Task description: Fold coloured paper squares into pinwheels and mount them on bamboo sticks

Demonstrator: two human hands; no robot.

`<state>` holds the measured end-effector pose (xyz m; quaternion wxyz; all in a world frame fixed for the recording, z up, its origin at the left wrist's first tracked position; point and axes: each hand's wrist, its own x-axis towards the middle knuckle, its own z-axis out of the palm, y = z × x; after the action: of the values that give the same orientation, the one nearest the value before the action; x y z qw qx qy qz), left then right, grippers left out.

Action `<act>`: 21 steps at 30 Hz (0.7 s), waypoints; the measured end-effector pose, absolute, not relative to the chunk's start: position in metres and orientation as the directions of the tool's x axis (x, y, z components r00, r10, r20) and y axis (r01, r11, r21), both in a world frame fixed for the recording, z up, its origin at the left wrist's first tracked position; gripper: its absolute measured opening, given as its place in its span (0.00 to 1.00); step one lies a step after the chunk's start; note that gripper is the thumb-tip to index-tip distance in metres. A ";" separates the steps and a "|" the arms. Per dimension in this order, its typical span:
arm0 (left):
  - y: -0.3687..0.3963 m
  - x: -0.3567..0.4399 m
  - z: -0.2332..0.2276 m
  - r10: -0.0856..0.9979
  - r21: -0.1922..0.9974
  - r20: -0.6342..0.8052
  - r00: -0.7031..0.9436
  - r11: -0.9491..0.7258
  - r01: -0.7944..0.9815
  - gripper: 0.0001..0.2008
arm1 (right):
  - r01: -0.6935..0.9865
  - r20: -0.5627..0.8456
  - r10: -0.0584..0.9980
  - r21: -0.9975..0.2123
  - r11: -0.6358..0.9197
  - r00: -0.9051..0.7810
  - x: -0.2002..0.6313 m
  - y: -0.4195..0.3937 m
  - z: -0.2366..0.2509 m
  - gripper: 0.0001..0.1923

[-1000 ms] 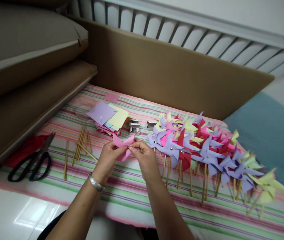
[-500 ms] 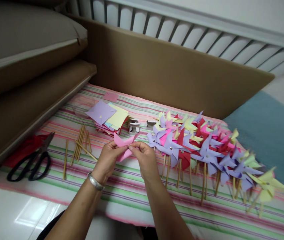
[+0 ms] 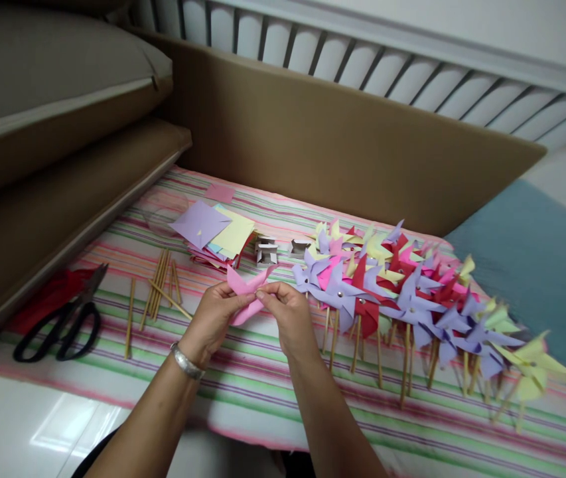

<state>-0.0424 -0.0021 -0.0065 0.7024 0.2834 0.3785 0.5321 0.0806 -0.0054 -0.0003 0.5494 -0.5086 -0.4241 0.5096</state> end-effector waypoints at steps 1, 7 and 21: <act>-0.002 -0.042 -0.007 0.962 0.801 -0.228 0.147 0.271 -0.534 0.10 | -0.132 -0.053 0.991 -0.991 -0.037 0.122 0.081 -0.005 0.000 0.05; -0.002 -0.043 -0.008 0.964 0.803 -0.215 0.156 0.265 -0.534 0.10 | -0.159 -0.073 0.991 -0.986 -0.054 0.112 0.080 -0.005 0.001 0.04; -0.005 -0.041 -0.005 0.964 0.788 -0.194 0.182 0.264 -0.557 0.12 | -0.096 0.072 0.994 -0.992 0.080 0.078 0.078 -0.009 0.001 0.10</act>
<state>-0.0410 -0.0049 -0.0047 0.7126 0.2888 0.3524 0.5335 0.0782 -0.0090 0.0014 0.5611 -0.4733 -0.4743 0.4859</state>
